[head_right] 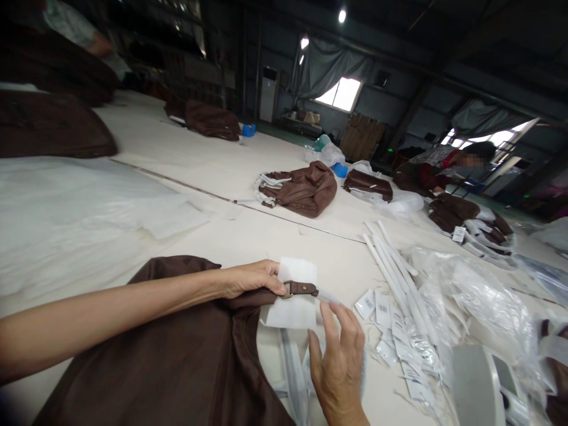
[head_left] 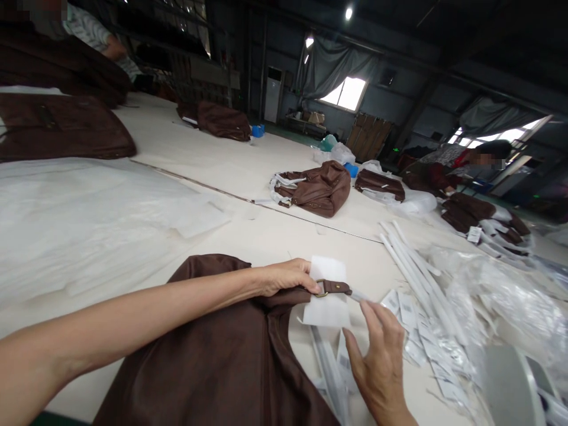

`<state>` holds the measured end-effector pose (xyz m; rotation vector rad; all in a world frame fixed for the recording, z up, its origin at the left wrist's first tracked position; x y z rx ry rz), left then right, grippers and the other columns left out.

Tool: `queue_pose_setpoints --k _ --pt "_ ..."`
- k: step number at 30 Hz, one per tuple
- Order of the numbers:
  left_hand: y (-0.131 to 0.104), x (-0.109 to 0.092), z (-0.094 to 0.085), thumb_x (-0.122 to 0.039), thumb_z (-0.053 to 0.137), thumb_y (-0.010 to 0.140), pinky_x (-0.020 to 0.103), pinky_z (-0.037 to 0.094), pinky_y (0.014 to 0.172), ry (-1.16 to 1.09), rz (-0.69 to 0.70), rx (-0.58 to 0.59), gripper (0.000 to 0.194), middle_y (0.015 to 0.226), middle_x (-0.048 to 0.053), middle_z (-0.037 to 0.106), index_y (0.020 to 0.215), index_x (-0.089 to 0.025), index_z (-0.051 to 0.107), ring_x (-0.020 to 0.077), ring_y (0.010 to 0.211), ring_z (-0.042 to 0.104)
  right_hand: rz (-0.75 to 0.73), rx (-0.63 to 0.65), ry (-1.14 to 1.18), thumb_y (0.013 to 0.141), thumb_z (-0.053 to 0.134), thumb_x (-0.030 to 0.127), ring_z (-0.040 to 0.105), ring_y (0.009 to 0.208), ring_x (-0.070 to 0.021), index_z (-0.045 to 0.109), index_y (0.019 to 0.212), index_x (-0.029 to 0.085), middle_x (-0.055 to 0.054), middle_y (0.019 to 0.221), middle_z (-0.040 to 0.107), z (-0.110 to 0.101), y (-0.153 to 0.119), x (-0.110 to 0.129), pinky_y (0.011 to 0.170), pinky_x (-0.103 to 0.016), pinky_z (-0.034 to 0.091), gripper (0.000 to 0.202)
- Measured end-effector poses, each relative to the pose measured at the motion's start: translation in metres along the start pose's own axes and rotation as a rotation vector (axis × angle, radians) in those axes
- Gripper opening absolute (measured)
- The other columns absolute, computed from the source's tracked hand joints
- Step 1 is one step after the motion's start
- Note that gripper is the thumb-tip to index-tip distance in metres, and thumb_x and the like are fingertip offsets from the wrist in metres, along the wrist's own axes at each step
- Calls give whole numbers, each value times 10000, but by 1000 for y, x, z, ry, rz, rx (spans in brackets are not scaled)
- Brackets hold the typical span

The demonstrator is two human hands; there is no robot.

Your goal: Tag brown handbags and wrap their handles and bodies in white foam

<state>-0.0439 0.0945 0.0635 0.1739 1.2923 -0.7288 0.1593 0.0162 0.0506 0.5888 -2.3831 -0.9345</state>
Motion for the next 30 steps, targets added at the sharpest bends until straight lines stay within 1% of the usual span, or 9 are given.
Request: queue_pose_setpoints --k 2,4,10,13,16,20,23,27,30 --pt "-1 0 0 -233 793 580 229 431 601 -11 -5 -1 184 696 19 693 712 -131 714 133 612 584 -183 32 -93 863 617 163 393 1340 -340 476 1358 289 -126 1356 504 6 9 6 1086 -596 341 531" --pt "-3 -2 1 -239 796 584 231 434 612 -19 -9 -2 192 706 21 696 719 -129 715 133 621 587 -276 90 -105 865 601 134 346 1384 -334 437 1384 305 -113 1427 448 13 17 9 1119 -626 288 570" --pt "-8 -5 0 -246 789 601 239 451 629 -23 -14 -3 194 724 26 694 739 -130 717 143 642 595 -360 152 -51 832 568 86 205 1461 -362 391 1417 232 -123 1582 262 21 14 14 1131 -692 200 629" --pt "-7 -1 0 -250 777 616 250 452 638 -2 -7 -5 195 719 34 689 748 -120 716 142 619 584 -380 92 -8 832 532 27 257 1454 -309 513 1287 268 -83 1529 388 16 17 18 1147 -661 208 516" --pt "-4 1 1 -217 760 618 239 436 658 41 53 -6 212 753 21 683 803 -124 717 141 661 578 -372 123 77 855 527 32 355 1411 -269 605 1077 276 -60 1400 549 13 29 25 1152 -618 241 340" --pt "-1 5 4 -183 744 621 220 406 693 136 143 -28 227 783 -3 656 835 -120 698 133 722 553 -124 261 217 911 558 201 313 1433 -283 645 914 230 -91 1490 447 17 43 18 1135 -543 310 92" --pt "-2 8 7 -247 736 673 227 400 676 212 157 -39 197 738 -5 619 804 -113 673 132 691 527 190 358 335 906 580 357 297 1439 -297 664 867 220 -103 1525 391 26 44 6 1120 -500 322 165" --pt "-3 15 8 -346 705 749 247 429 636 270 125 -26 265 721 4 606 887 -124 658 133 622 522 448 403 510 878 588 405 437 1336 -295 662 823 226 -79 1205 642 30 48 4 1042 -415 377 201" --pt "-5 20 8 -392 694 782 244 432 607 278 104 -8 317 756 20 614 955 -129 661 135 618 524 573 416 565 832 596 384 610 929 -239 634 782 224 -17 863 641 31 52 7 814 -331 455 172"
Point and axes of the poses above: each hand's wrist, its own y-axis towards the middle knuckle, its own z-axis out of the palm, x = y × z, the point moved 5 cm from there along y, towards the middle knuckle
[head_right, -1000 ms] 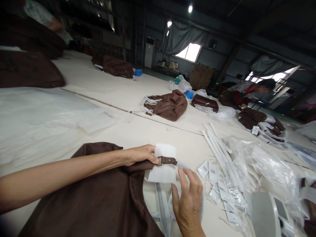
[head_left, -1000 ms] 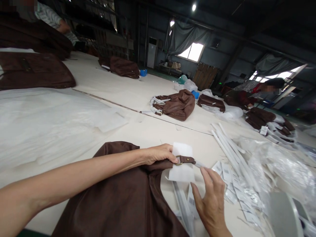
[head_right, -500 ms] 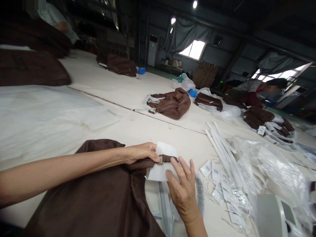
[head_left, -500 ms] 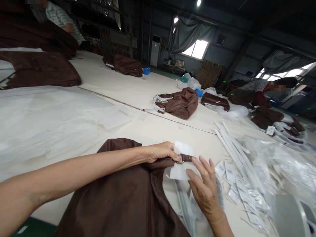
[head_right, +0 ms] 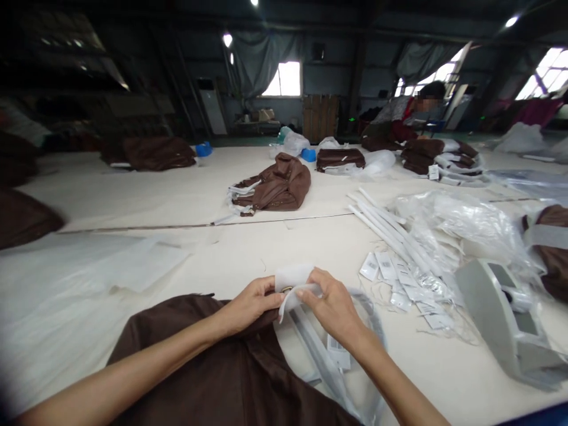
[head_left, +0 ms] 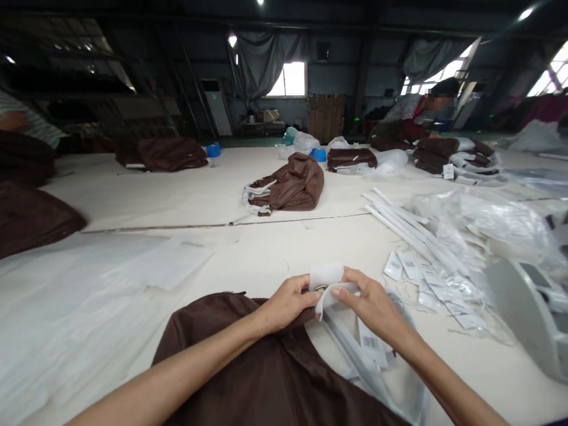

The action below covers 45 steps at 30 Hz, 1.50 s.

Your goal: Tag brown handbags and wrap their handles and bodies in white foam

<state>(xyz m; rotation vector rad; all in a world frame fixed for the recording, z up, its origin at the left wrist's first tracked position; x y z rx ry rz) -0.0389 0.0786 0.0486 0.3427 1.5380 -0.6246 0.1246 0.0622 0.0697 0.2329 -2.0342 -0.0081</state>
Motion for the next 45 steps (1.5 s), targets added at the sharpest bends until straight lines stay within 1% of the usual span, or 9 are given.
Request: queue_pose_setpoints --k 5,9,15,17,20,25,27,37,45 --pt "-10 -8 -4 -537 610 844 264 458 635 42 -25 -26 431 773 30 602 994 -136 657 157 645 545 42 -147 28 750 634 348 536 791 -186 546 647 214 5 793 513 -2 3 0 746 -311 421 191" --pt "-13 -18 -3 -546 749 721 271 462 699 143 74 37 562 863 47 629 1103 -148 642 189 756 554 67 -159 59 743 643 300 529 785 -172 551 647 212 16 786 495 2 4 -3 750 -306 418 160" --pt "-6 1 -9 -520 764 712 228 438 556 -33 -75 -109 502 731 25 616 1019 -131 680 119 567 504 -5 -94 184 725 735 323 543 770 -151 603 753 202 23 793 548 -9 6 -8 712 -272 439 181" --pt "-6 -1 -6 -466 805 676 225 460 569 -100 -83 -79 476 780 39 640 996 -131 698 114 589 507 75 1 345 640 819 304 590 816 -160 620 1060 218 -13 977 623 -17 8 -19 733 -283 479 472" --pt "-7 -7 -1 -419 811 677 226 473 576 -128 -88 -24 448 782 40 648 1003 -130 707 103 579 497 289 161 510 540 883 247 642 909 -196 431 1403 243 -106 1209 628 -30 14 -37 784 -329 511 974" --pt "-7 -8 0 -426 792 682 206 414 509 -102 -125 -11 442 711 21 618 988 -119 703 85 517 462 285 577 523 630 812 251 640 963 -205 666 1138 151 -61 1006 713 -23 22 -28 805 -282 489 538" --pt "-7 -8 0 -442 790 670 201 375 472 -96 -131 -9 454 693 16 605 966 -111 698 78 488 439 236 636 500 652 793 262 637 911 -193 692 1072 153 -33 954 712 -17 23 -21 775 -261 482 445" --pt "-7 -11 3 -356 791 669 156 419 441 -182 -98 -74 426 789 24 634 1004 -130 658 83 540 507 305 437 531 648 844 367 582 734 -144 682 967 180 -14 833 661 -13 14 -33 632 -231 471 403" --pt "-7 -7 -4 -238 724 695 160 403 394 -216 -74 -112 246 601 -28 591 919 -140 705 71 414 497 70 449 432 848 690 301 530 705 -110 750 1071 270 -7 860 541 -16 10 -35 632 -242 442 232"
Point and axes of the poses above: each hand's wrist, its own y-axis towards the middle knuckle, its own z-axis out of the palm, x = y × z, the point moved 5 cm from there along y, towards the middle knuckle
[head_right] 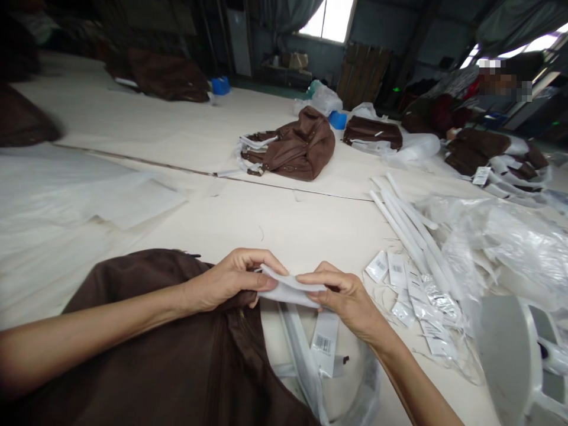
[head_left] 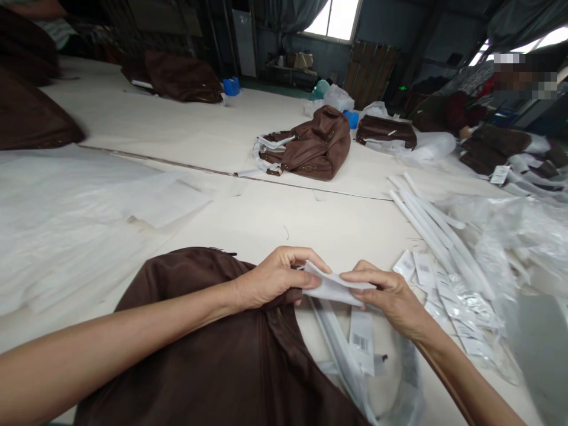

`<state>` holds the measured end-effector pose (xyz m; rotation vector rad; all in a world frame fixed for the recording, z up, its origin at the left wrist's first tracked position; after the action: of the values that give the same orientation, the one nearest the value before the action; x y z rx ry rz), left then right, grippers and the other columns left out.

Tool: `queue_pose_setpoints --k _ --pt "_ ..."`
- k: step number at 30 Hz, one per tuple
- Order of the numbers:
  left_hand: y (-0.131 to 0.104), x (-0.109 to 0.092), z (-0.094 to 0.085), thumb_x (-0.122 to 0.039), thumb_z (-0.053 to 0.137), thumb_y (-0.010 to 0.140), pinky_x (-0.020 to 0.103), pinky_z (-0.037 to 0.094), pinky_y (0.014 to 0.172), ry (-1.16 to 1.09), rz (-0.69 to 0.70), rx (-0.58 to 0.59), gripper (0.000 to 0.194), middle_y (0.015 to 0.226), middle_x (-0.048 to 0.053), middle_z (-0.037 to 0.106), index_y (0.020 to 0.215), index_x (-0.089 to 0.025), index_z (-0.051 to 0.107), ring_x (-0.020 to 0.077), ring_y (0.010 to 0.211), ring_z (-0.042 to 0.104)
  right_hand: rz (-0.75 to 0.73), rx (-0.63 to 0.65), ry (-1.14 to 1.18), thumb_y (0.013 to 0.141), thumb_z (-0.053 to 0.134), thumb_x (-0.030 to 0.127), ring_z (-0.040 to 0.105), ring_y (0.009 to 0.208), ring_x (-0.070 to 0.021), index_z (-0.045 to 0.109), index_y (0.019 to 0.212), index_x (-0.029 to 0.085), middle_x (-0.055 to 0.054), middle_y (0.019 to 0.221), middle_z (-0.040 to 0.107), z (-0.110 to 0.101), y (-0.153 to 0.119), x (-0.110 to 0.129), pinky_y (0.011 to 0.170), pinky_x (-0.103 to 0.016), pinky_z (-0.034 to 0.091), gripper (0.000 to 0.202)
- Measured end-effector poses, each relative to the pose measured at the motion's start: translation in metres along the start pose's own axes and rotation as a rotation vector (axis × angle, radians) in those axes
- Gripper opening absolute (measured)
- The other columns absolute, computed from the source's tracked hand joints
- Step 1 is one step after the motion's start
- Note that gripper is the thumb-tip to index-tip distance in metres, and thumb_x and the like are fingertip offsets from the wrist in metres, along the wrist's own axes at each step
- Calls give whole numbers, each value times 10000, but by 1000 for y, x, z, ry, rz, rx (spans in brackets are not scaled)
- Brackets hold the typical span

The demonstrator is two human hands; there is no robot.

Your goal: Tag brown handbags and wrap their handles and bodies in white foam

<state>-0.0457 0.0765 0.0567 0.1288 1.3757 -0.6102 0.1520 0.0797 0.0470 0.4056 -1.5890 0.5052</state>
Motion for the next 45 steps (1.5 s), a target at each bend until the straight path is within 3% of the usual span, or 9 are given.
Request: queue_pose_setpoints --k 8,12,18,25,29,32,35,40,45 --pt "6 12 -8 -184 624 643 202 441 443 -1 -51 -6 162 503 -14 568 753 -126 727 95 400 494 -17 50 -70 904 607 307 536 839 -154 777 1006 297 -35 942 553 0 1 1 719 -276 435 198" --pt "9 10 -9 -301 587 738 233 450 462 16 -27 65 228 550 22 592 766 -114 714 144 467 556 -41 32 -116 907 606 329 542 887 -166 786 963 293 -39 964 546 2 0 1 763 -291 422 192" --pt "14 8 -3 -427 777 690 174 374 439 121 -15 -13 339 532 -55 498 705 -157 574 72 433 446 -143 -29 -206 936 565 374 542 881 -164 792 906 283 -35 944 528 -1 2 1 805 -306 410 246" --pt "21 -8 -5 -462 782 658 213 421 492 324 -113 40 678 709 -28 645 1224 -213 501 128 498 550 -249 -22 -257 927 556 243 539 896 -159 780 860 216 -30 937 502 -1 8 18 883 -317 420 235" --pt "43 -8 0 -549 689 740 217 425 600 561 -177 296 412 725 15 667 812 -144 664 160 631 584 -291 -19 -380 863 508 41 544 932 -156 751 819 162 -32 948 501 -5 13 27 959 -301 410 275" --pt "60 2 -1 -655 650 720 212 407 606 612 -122 304 487 651 -25 636 712 -169 668 139 589 533 -307 -30 -540 869 483 25 526 1089 -175 739 980 175 -57 1122 535 -14 -5 32 1030 -299 371 317" --pt "66 18 -10 -775 664 589 210 360 530 586 -147 197 580 610 -48 625 687 -203 677 129 532 495 -293 -262 -619 893 539 147 504 1179 -191 656 1211 244 -64 1252 557 -38 -58 36 1049 -339 361 353" --pt "65 26 -18 -764 703 565 196 282 503 517 -150 70 499 529 -96 600 689 -281 693 111 488 449 69 -1261 -404 758 626 383 599 810 -194 719 856 185 -33 830 685 -137 -213 19 764 -312 459 240" --pt "67 23 -11 -785 748 433 216 327 497 450 -148 42 548 585 -82 662 655 -287 698 117 482 464 281 -1450 -372 658 673 312 566 699 -184 672 628 140 -27 642 639 -191 -288 5 698 -300 409 174"
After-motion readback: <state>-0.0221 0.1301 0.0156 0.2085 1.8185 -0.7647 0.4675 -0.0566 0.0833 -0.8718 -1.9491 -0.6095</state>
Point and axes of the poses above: each hand's wrist, its own y-axis towards the middle knuckle, its own z-axis out of the palm, x = y × z, the point moved 5 cm from there along y, towards the middle knuckle
